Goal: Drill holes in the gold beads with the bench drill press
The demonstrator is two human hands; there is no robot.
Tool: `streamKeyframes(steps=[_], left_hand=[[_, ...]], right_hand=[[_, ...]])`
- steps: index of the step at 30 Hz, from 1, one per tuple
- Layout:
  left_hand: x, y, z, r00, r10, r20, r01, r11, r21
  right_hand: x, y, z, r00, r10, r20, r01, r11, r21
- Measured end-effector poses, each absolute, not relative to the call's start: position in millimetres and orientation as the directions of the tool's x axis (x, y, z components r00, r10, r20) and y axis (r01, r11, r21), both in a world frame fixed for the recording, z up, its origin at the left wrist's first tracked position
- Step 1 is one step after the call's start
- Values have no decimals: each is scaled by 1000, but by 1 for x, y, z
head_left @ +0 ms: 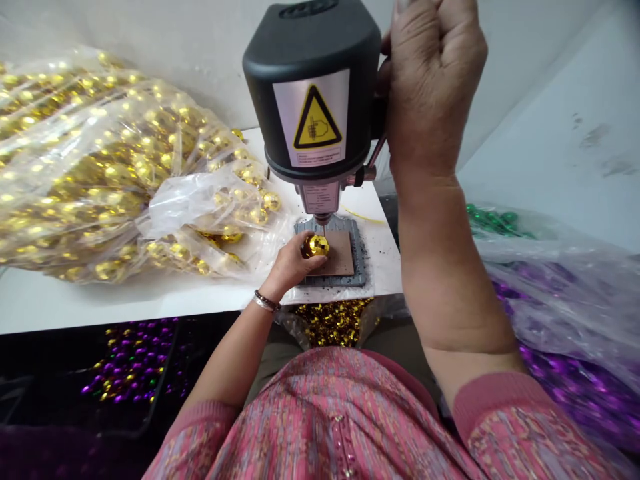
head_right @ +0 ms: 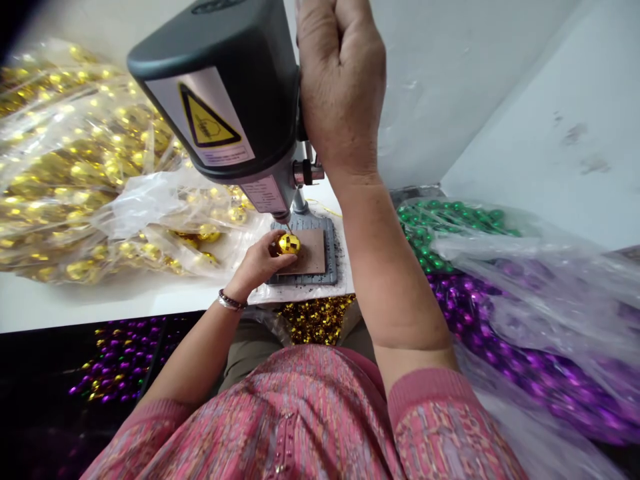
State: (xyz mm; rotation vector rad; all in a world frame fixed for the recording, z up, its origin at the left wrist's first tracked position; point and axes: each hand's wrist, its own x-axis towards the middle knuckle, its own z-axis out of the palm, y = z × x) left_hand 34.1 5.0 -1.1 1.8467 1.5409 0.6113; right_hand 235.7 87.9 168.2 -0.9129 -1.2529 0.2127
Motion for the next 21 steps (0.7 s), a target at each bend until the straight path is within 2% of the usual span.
streamKeyframes(steps=[3, 6, 8, 12, 15, 19, 21], left_hand=[[41, 10, 6, 275, 961, -27, 738, -193, 647], [46, 19, 7, 335, 942, -11, 752, -260, 605], [48, 23, 3, 351, 936, -22, 728, -258, 635], [47, 28, -8, 343, 938, -58, 616, -178, 767], [47, 26, -13, 338, 938, -75, 550, -132, 825], [49, 22, -12, 312, 946, -87, 558, -108, 823], [49, 21, -13, 307, 949, -72, 556, -118, 822]], right_hand=[[235, 83, 170, 438, 585, 682, 305, 617, -725], [230, 74, 176, 435, 595, 676, 312, 604, -733], [228, 68, 180, 442, 613, 655, 324, 572, -754], [226, 61, 184, 442, 646, 622, 285, 556, -781], [229, 55, 181, 355, 664, 658, 160, 650, -743], [234, 35, 171, 254, 628, 736, -104, 774, -625], [235, 22, 164, 228, 619, 751, -153, 785, -600]])
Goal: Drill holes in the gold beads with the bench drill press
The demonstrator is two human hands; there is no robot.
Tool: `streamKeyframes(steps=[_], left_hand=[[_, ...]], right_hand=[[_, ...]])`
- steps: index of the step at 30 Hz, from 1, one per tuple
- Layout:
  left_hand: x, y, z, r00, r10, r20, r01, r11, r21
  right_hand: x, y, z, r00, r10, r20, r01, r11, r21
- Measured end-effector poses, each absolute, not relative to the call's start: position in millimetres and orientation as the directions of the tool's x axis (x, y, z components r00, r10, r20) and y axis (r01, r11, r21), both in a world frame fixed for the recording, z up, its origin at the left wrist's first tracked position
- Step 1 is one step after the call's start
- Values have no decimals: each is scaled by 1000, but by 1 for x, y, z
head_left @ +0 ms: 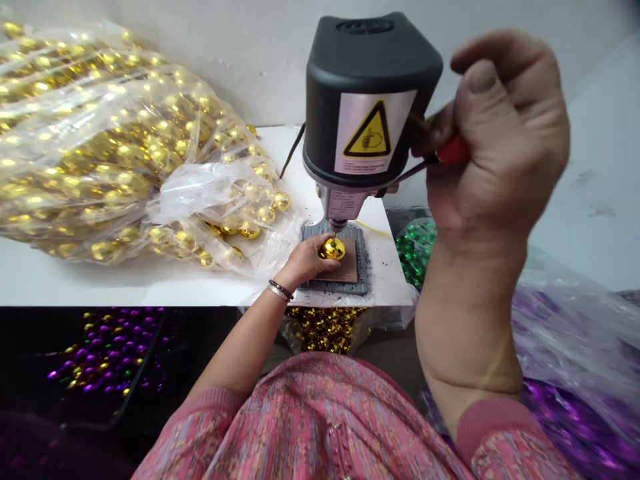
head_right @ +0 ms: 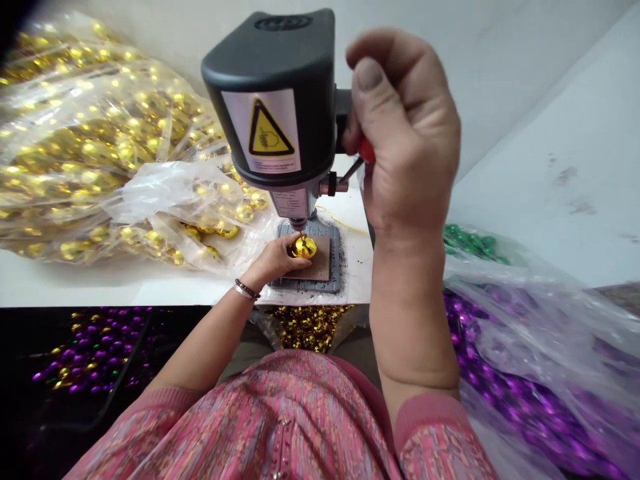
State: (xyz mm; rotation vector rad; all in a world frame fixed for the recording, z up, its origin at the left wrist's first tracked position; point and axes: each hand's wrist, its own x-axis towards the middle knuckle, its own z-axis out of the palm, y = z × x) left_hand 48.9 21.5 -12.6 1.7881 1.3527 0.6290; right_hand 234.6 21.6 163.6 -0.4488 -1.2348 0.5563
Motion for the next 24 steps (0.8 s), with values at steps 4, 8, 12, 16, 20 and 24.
streamKeyframes(steps=[4, 8, 12, 16, 20, 24], left_hand=[[48, 22, -19, 350, 936, -44, 521, -155, 839], [48, 25, -26, 371, 929, -6, 502, -195, 843], [49, 25, -26, 370, 929, 13, 517, -218, 828], [49, 25, -23, 355, 935, 0, 543, -206, 814], [49, 25, -26, 350, 937, 12, 516, -203, 832], [49, 25, -28, 378, 925, 21, 463, -208, 862]], right_hand=[[230, -5, 147, 272, 643, 716, -57, 754, -655], [221, -22, 128, 343, 612, 712, 74, 739, -670], [216, -29, 112, 370, 574, 730, 87, 761, -643], [216, -32, 104, 376, 523, 765, 154, 779, -608], [217, -32, 100, 387, 523, 759, 193, 759, -622], [217, -32, 94, 391, 522, 758, 193, 758, -623]])
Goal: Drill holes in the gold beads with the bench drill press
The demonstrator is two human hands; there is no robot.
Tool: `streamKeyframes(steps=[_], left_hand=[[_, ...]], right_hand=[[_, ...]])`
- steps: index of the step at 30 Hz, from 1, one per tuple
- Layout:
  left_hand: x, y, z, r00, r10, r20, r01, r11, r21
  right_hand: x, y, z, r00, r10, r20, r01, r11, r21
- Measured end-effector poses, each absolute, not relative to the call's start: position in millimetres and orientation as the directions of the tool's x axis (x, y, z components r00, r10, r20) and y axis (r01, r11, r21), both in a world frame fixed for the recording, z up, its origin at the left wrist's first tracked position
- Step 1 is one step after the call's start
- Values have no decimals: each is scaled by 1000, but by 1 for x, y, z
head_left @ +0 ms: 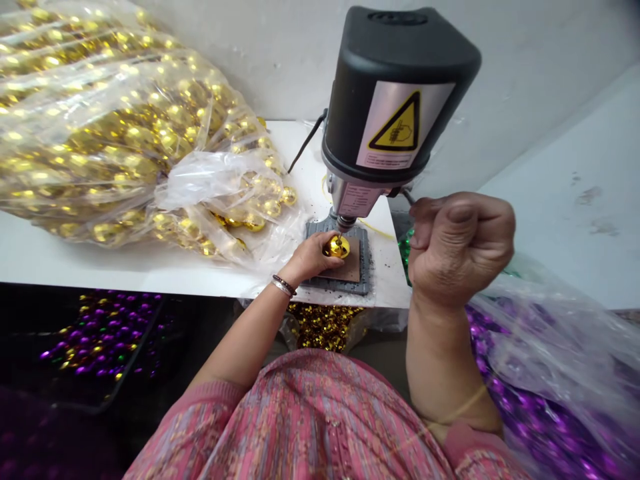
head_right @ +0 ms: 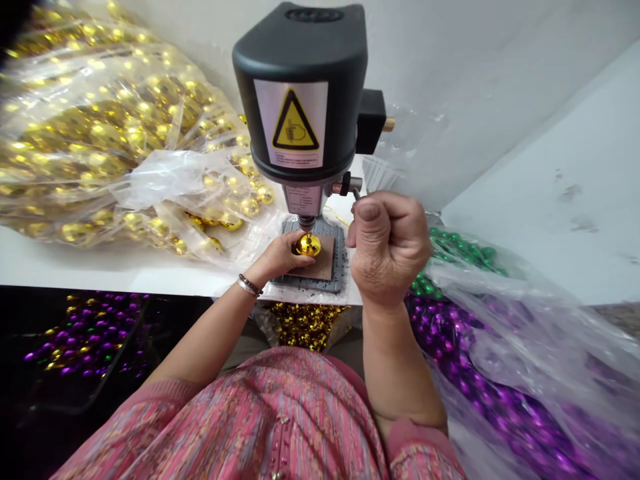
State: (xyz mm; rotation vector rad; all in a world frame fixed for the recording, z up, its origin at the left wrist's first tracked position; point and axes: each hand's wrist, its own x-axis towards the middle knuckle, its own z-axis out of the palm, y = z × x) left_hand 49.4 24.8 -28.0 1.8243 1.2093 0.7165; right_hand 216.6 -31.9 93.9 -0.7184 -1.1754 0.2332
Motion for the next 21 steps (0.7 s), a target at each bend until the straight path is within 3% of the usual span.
streamKeyframes(steps=[8, 14, 21], left_hand=[[48, 26, -25, 383, 924, 21, 472, -215, 855], [48, 27, -30, 372, 928, 24, 458, -205, 865], [49, 24, -23, 364, 932, 7, 468, -190, 863]], right_hand=[[216, -27, 79, 393, 429, 813, 174, 834, -524], [212, -14, 75, 428, 271, 862, 153, 918, -365], [205, -15, 71, 457, 276, 846, 144, 915, -376]])
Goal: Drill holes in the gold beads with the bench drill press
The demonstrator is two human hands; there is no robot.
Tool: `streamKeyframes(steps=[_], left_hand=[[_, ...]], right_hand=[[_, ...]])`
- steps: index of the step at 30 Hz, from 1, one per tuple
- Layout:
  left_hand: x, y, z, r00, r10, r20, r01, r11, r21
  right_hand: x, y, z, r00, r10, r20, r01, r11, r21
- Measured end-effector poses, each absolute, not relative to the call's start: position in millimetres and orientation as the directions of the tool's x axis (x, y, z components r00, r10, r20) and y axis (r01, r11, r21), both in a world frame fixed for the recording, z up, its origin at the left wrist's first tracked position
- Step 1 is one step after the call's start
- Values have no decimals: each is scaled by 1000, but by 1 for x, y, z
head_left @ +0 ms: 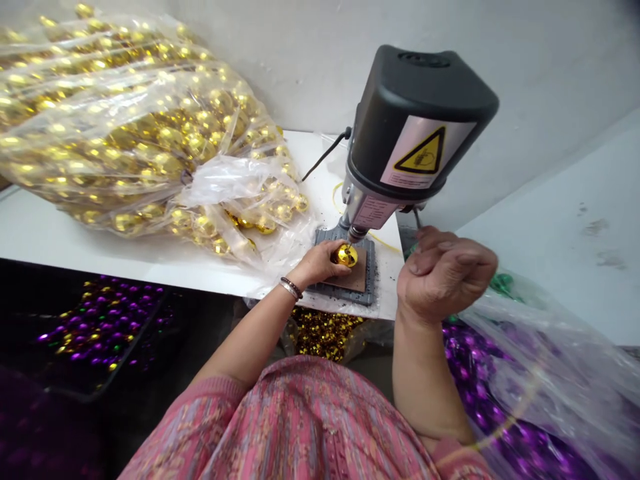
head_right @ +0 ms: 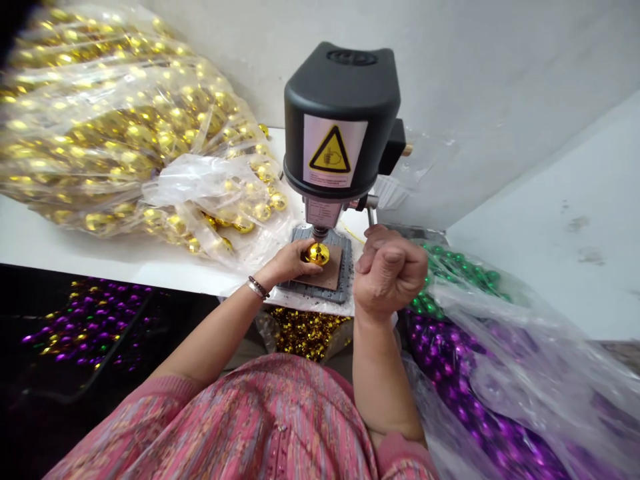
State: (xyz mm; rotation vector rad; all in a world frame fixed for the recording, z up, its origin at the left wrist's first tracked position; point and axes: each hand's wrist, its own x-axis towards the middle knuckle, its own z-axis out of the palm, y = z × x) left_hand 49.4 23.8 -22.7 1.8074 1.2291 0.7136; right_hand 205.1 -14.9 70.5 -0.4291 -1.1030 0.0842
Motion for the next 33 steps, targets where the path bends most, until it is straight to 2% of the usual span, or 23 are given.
streamKeyframes(steps=[3, 8, 13, 18, 24, 25, 27, 29, 31, 33], left_hand=[[51, 21, -21, 350, 937, 0, 483, -181, 857], [48, 5, -22, 290, 956, 43, 461, -179, 869], [30, -25, -26, 273, 956, 108, 464, -229, 856], [13, -57, -29, 369, 913, 174, 438, -336, 834], [1, -71, -24, 554, 816, 165, 428, -449, 784], [-4, -66, -23, 523, 835, 171, 452, -442, 775], [-19, -47, -22, 349, 916, 196, 554, -371, 746], [-37, -20, -19, 67, 971, 230, 709, -209, 674], [-55, 8, -15, -168, 959, 227, 822, 9, 569], [-66, 31, -9, -253, 953, 167, 864, 145, 483]], right_hand=[[203, -13, 88, 502, 284, 817, 96, 920, -379], [207, -4, 122, 483, 392, 783, 13, 891, -455], [211, -1, 130, 459, 466, 757, -81, 870, -486], [213, -4, 128, 416, 529, 740, -58, 827, -559], [213, -8, 128, 488, 552, 676, -110, 807, -580], [213, -8, 128, 490, 555, 672, -111, 804, -584], [213, -10, 127, 477, 563, 674, -107, 799, -591], [212, -11, 127, 481, 562, 673, -113, 801, -588], [212, -12, 127, 489, 563, 666, -125, 801, -586], [211, -13, 127, 486, 560, 671, -128, 805, -579]])
